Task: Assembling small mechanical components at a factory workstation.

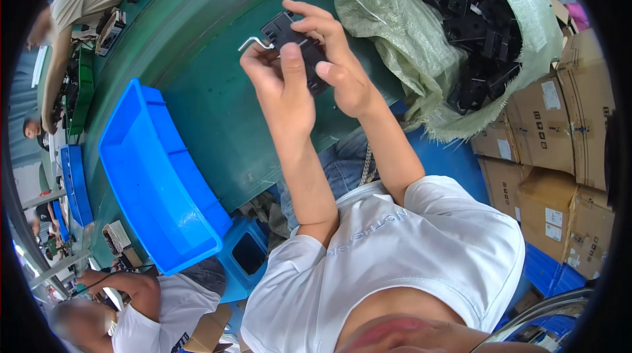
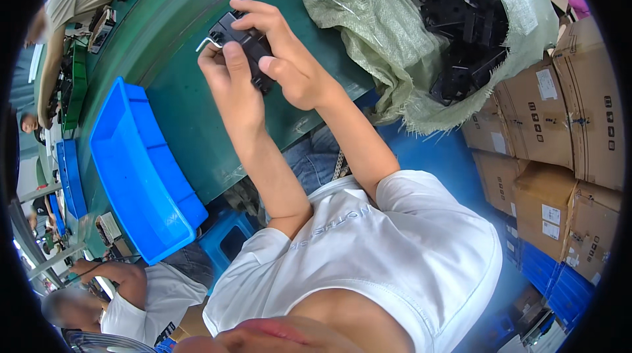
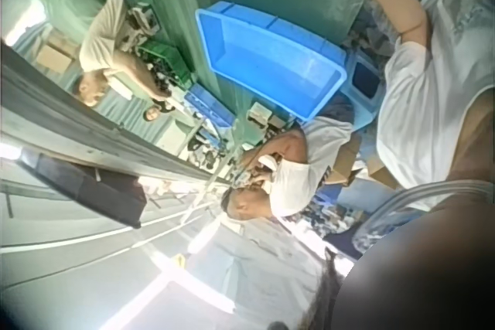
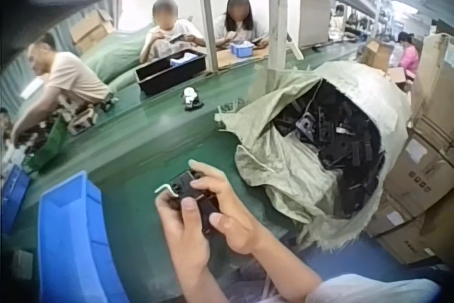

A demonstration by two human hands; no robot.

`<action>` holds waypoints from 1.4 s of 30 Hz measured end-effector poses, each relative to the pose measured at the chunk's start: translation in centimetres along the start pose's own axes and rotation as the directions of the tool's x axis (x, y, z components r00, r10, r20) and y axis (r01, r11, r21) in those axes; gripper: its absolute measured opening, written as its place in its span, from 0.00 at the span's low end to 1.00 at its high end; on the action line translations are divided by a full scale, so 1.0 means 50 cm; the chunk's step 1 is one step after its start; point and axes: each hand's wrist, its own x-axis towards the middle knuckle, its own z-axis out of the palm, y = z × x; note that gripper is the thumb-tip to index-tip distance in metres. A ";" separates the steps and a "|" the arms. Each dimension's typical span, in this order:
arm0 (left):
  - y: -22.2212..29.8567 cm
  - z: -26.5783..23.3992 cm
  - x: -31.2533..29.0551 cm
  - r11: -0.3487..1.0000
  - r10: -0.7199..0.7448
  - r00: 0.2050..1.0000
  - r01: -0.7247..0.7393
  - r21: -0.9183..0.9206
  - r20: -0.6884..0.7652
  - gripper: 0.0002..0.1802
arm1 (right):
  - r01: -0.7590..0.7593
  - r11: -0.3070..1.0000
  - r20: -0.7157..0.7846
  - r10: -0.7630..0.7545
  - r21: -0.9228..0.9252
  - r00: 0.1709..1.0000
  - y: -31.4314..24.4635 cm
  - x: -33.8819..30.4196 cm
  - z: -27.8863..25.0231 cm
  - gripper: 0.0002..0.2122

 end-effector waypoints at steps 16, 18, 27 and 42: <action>0.099 -0.166 -0.019 0.686 0.445 0.811 -0.035 0.727 -0.380 0.20 | 0.091 0.963 -0.120 -0.061 0.254 0.991 0.006 0.001 -0.019 0.24; 0.126 -0.219 -0.005 0.395 0.537 0.725 0.236 0.888 -0.432 0.23 | 0.035 0.959 -0.152 0.008 0.281 0.988 0.005 -0.001 -0.020 0.21; 0.110 -0.291 0.146 -0.149 0.699 0.670 0.478 0.866 -0.250 0.24 | -0.188 0.900 -0.103 0.246 0.394 0.964 -0.018 0.009 -0.019 0.11; -0.118 -0.190 0.728 0.804 0.002 0.997 -0.051 0.592 0.082 0.20 | -0.222 0.389 -0.247 -0.014 -0.894 0.969 -0.175 0.009 -0.301 0.11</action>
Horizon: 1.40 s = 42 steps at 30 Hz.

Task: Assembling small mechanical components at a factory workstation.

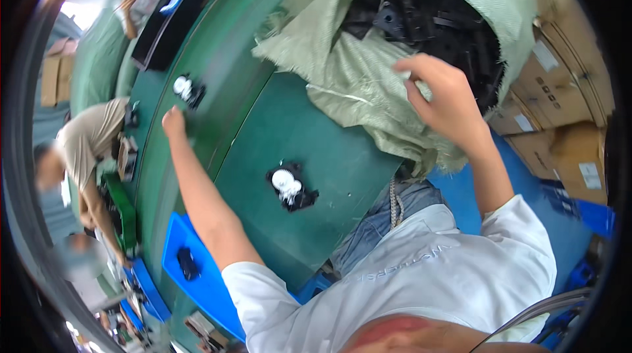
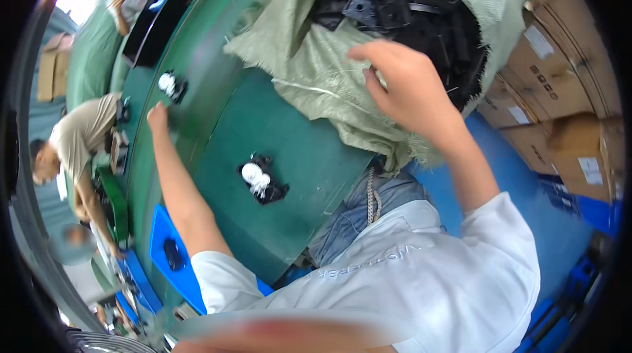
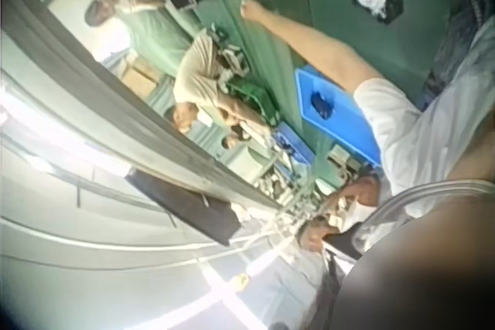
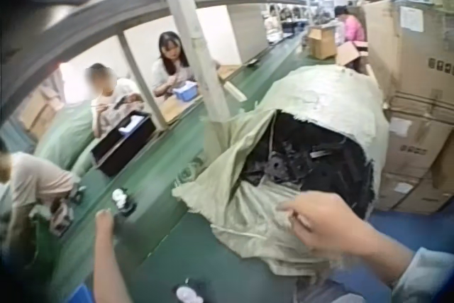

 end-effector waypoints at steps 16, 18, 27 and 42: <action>-0.041 0.035 0.066 0.778 -0.217 0.942 0.326 -0.537 0.257 0.18 | -0.200 0.580 0.186 0.537 -0.789 0.823 0.134 0.110 0.102 0.06; 0.005 0.028 0.018 0.735 -0.204 0.933 0.346 -0.583 0.296 0.17 | -0.251 0.747 0.143 0.419 -0.616 0.897 0.121 0.100 0.083 0.08; 0.181 0.042 -0.290 0.250 0.124 0.930 0.309 -0.917 0.347 0.28 | -0.264 0.702 -0.124 0.450 0.662 0.885 0.046 0.049 0.084 0.09; 0.248 0.114 -0.698 0.338 0.202 0.979 -0.044 -0.940 0.027 0.20 | -0.394 -0.739 0.364 -0.214 0.546 0.906 -0.122 -0.065 0.240 0.20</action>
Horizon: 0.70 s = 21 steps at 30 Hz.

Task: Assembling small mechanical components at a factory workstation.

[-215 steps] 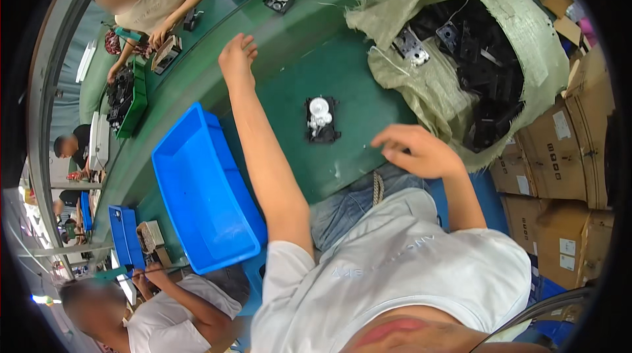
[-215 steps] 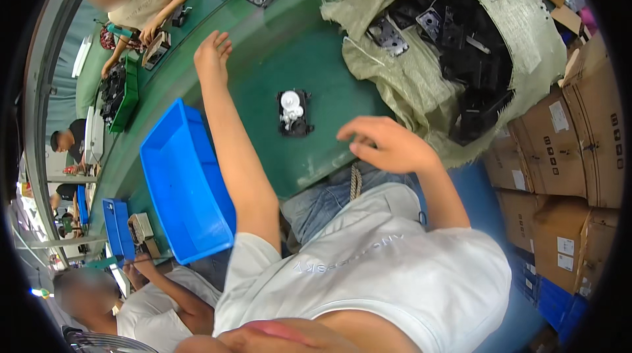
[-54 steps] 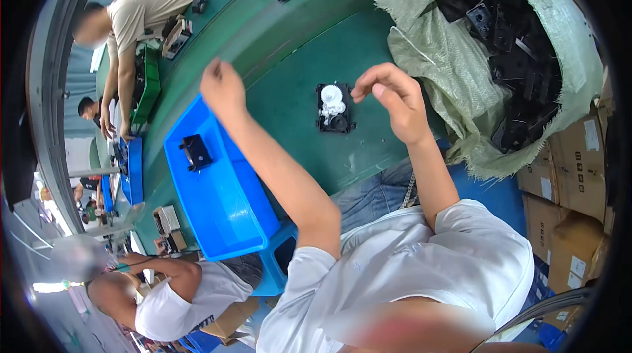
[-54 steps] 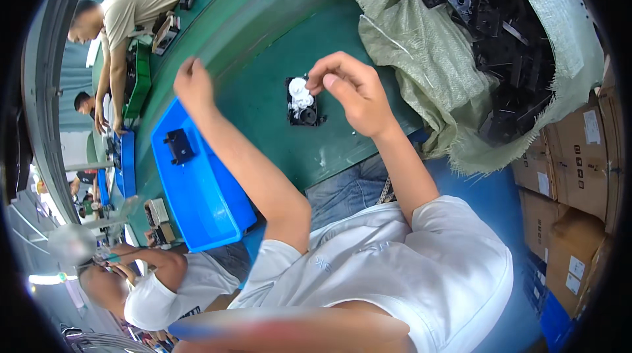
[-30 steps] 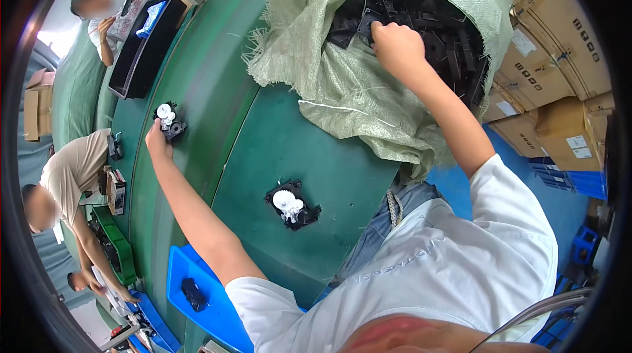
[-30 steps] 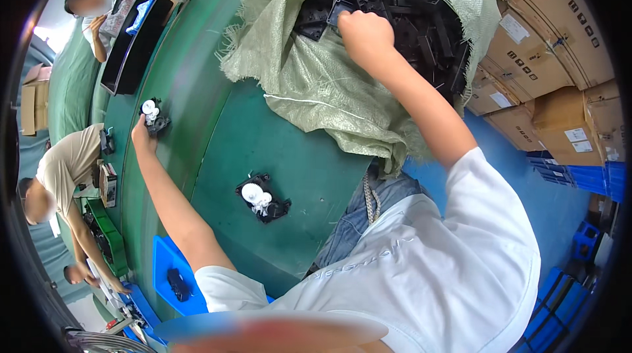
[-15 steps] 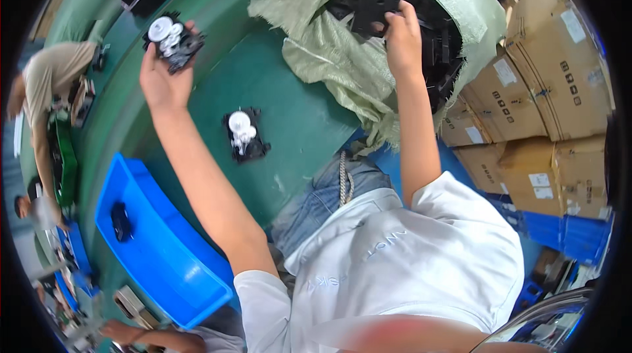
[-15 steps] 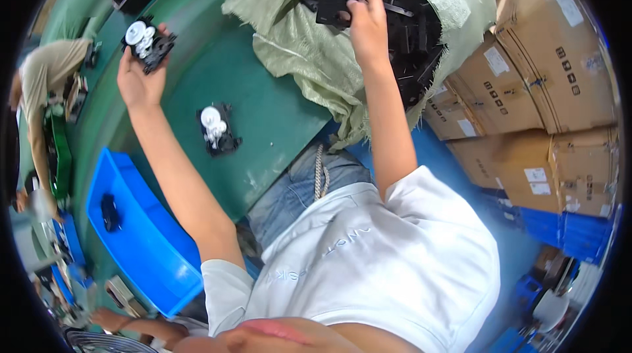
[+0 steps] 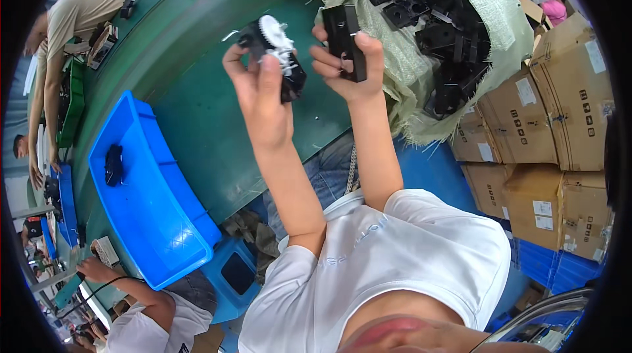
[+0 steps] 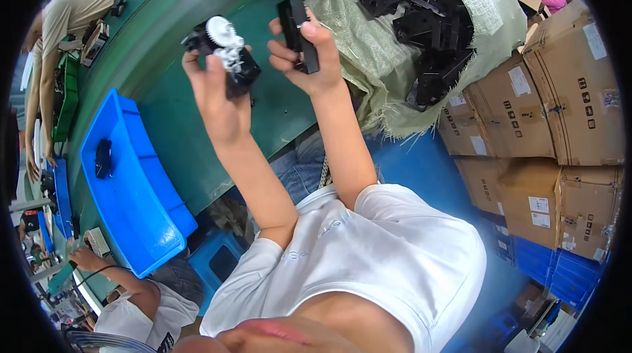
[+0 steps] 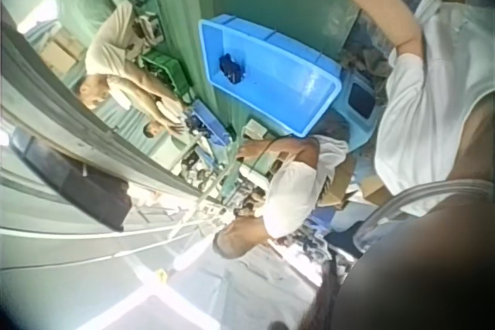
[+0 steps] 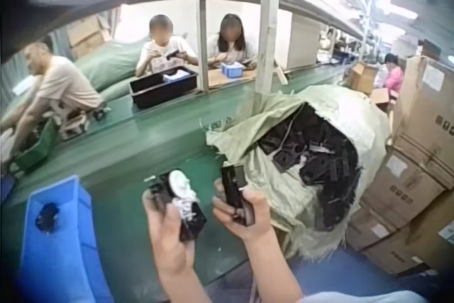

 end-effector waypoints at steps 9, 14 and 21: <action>-0.020 -0.006 -0.016 0.930 0.003 0.998 0.022 0.366 -0.067 0.17 | -0.074 0.722 -0.352 -0.244 -0.688 0.904 0.055 0.003 0.089 0.19; -0.012 0.004 -0.027 0.891 0.012 0.992 0.046 0.452 -0.124 0.18 | -0.088 0.679 -0.329 -0.235 -0.729 0.915 0.080 0.003 0.093 0.19; -0.012 0.000 -0.015 0.851 0.017 0.995 0.035 0.524 -0.095 0.18 | -0.104 0.590 -0.338 -0.302 -0.800 0.891 0.089 0.011 0.098 0.21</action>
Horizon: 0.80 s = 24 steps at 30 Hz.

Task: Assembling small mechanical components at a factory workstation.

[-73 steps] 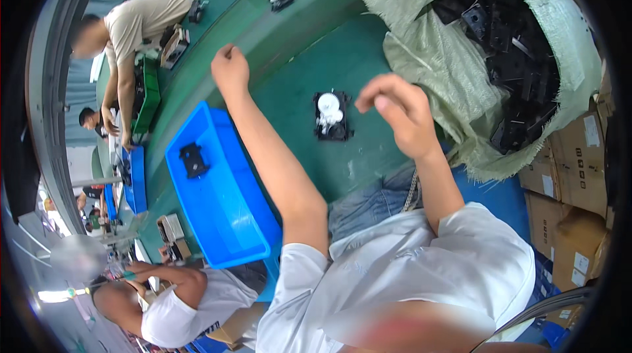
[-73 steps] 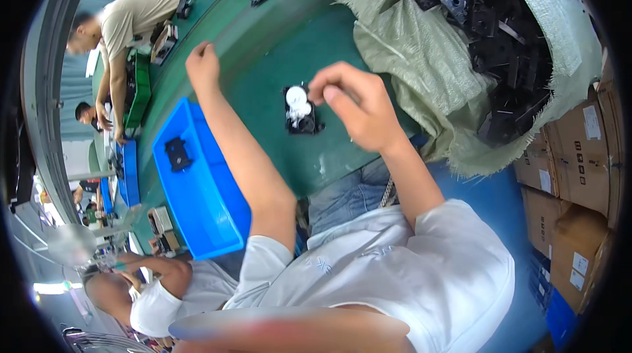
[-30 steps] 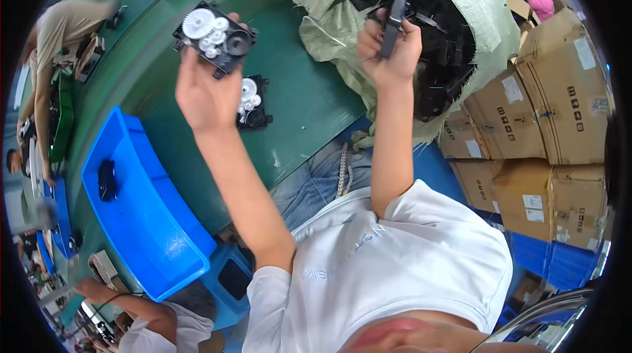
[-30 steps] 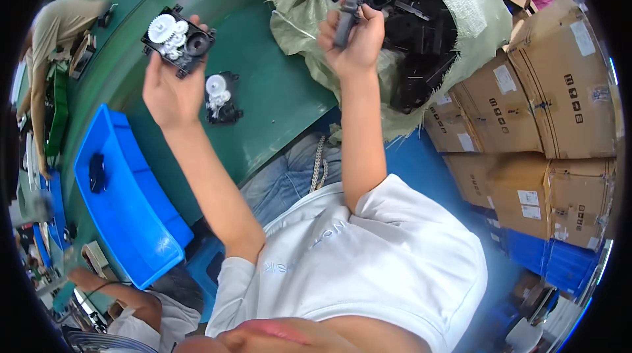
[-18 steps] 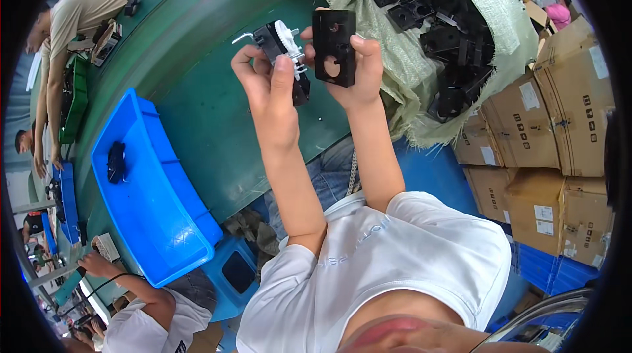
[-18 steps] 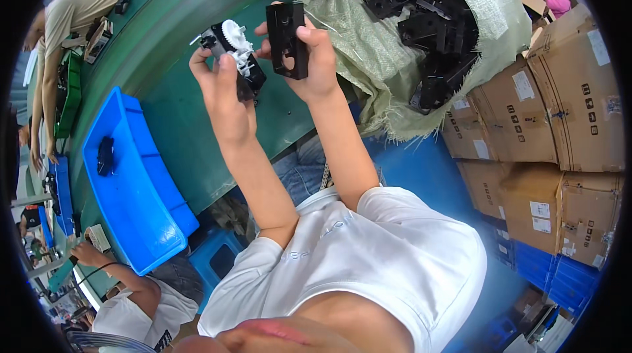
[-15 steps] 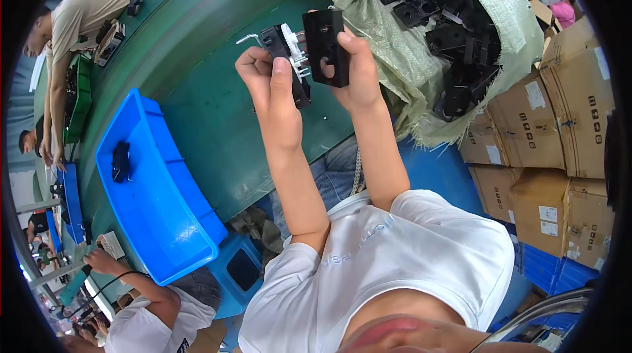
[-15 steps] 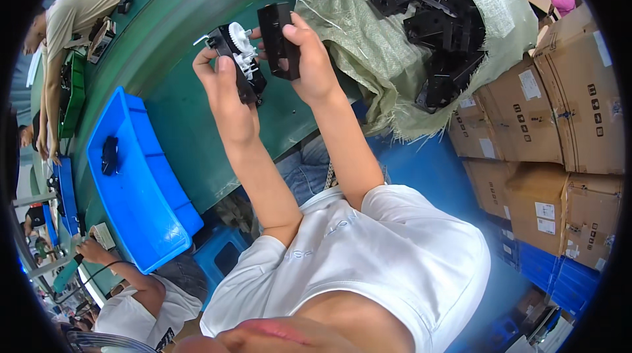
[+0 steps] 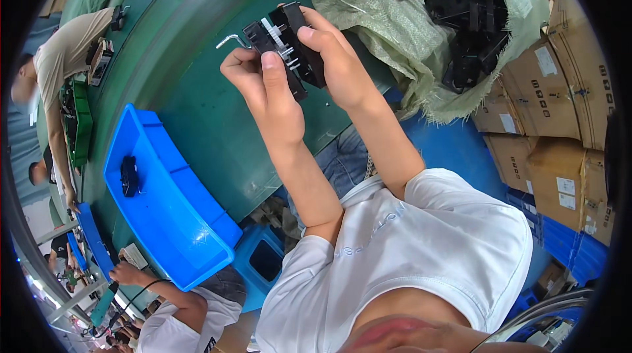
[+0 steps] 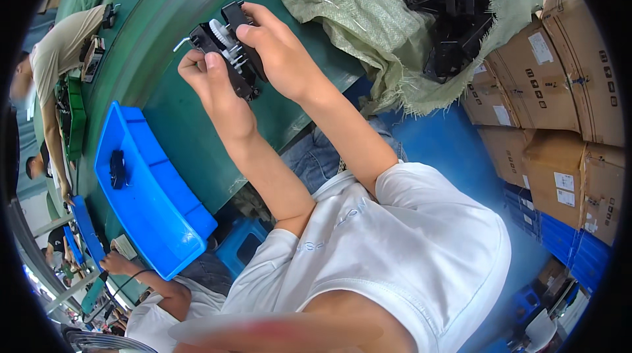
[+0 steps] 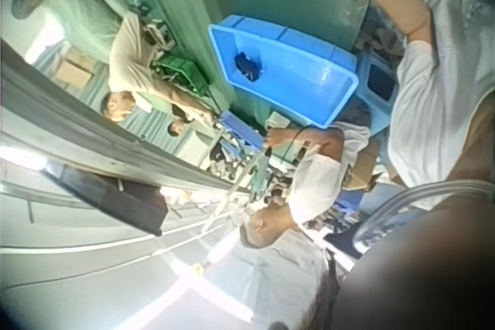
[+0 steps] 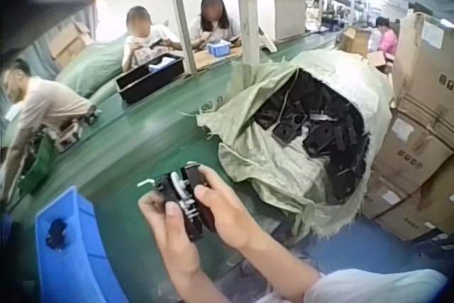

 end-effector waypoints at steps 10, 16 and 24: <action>0.007 0.001 -0.016 0.990 -0.014 1.000 0.013 0.139 0.005 0.18 | -0.038 0.998 0.023 0.036 0.047 0.999 0.016 -0.001 -0.011 0.22; 0.001 0.004 -0.005 0.982 -0.028 1.000 0.027 0.185 0.003 0.18 | 0.010 1.000 0.053 -0.009 -0.018 0.999 0.020 0.010 -0.017 0.22; -0.006 -0.020 -0.003 0.975 -0.052 0.997 0.039 0.218 0.057 0.19 | 0.063 0.976 0.075 -0.049 -0.207 0.996 0.036 0.009 -0.020 0.22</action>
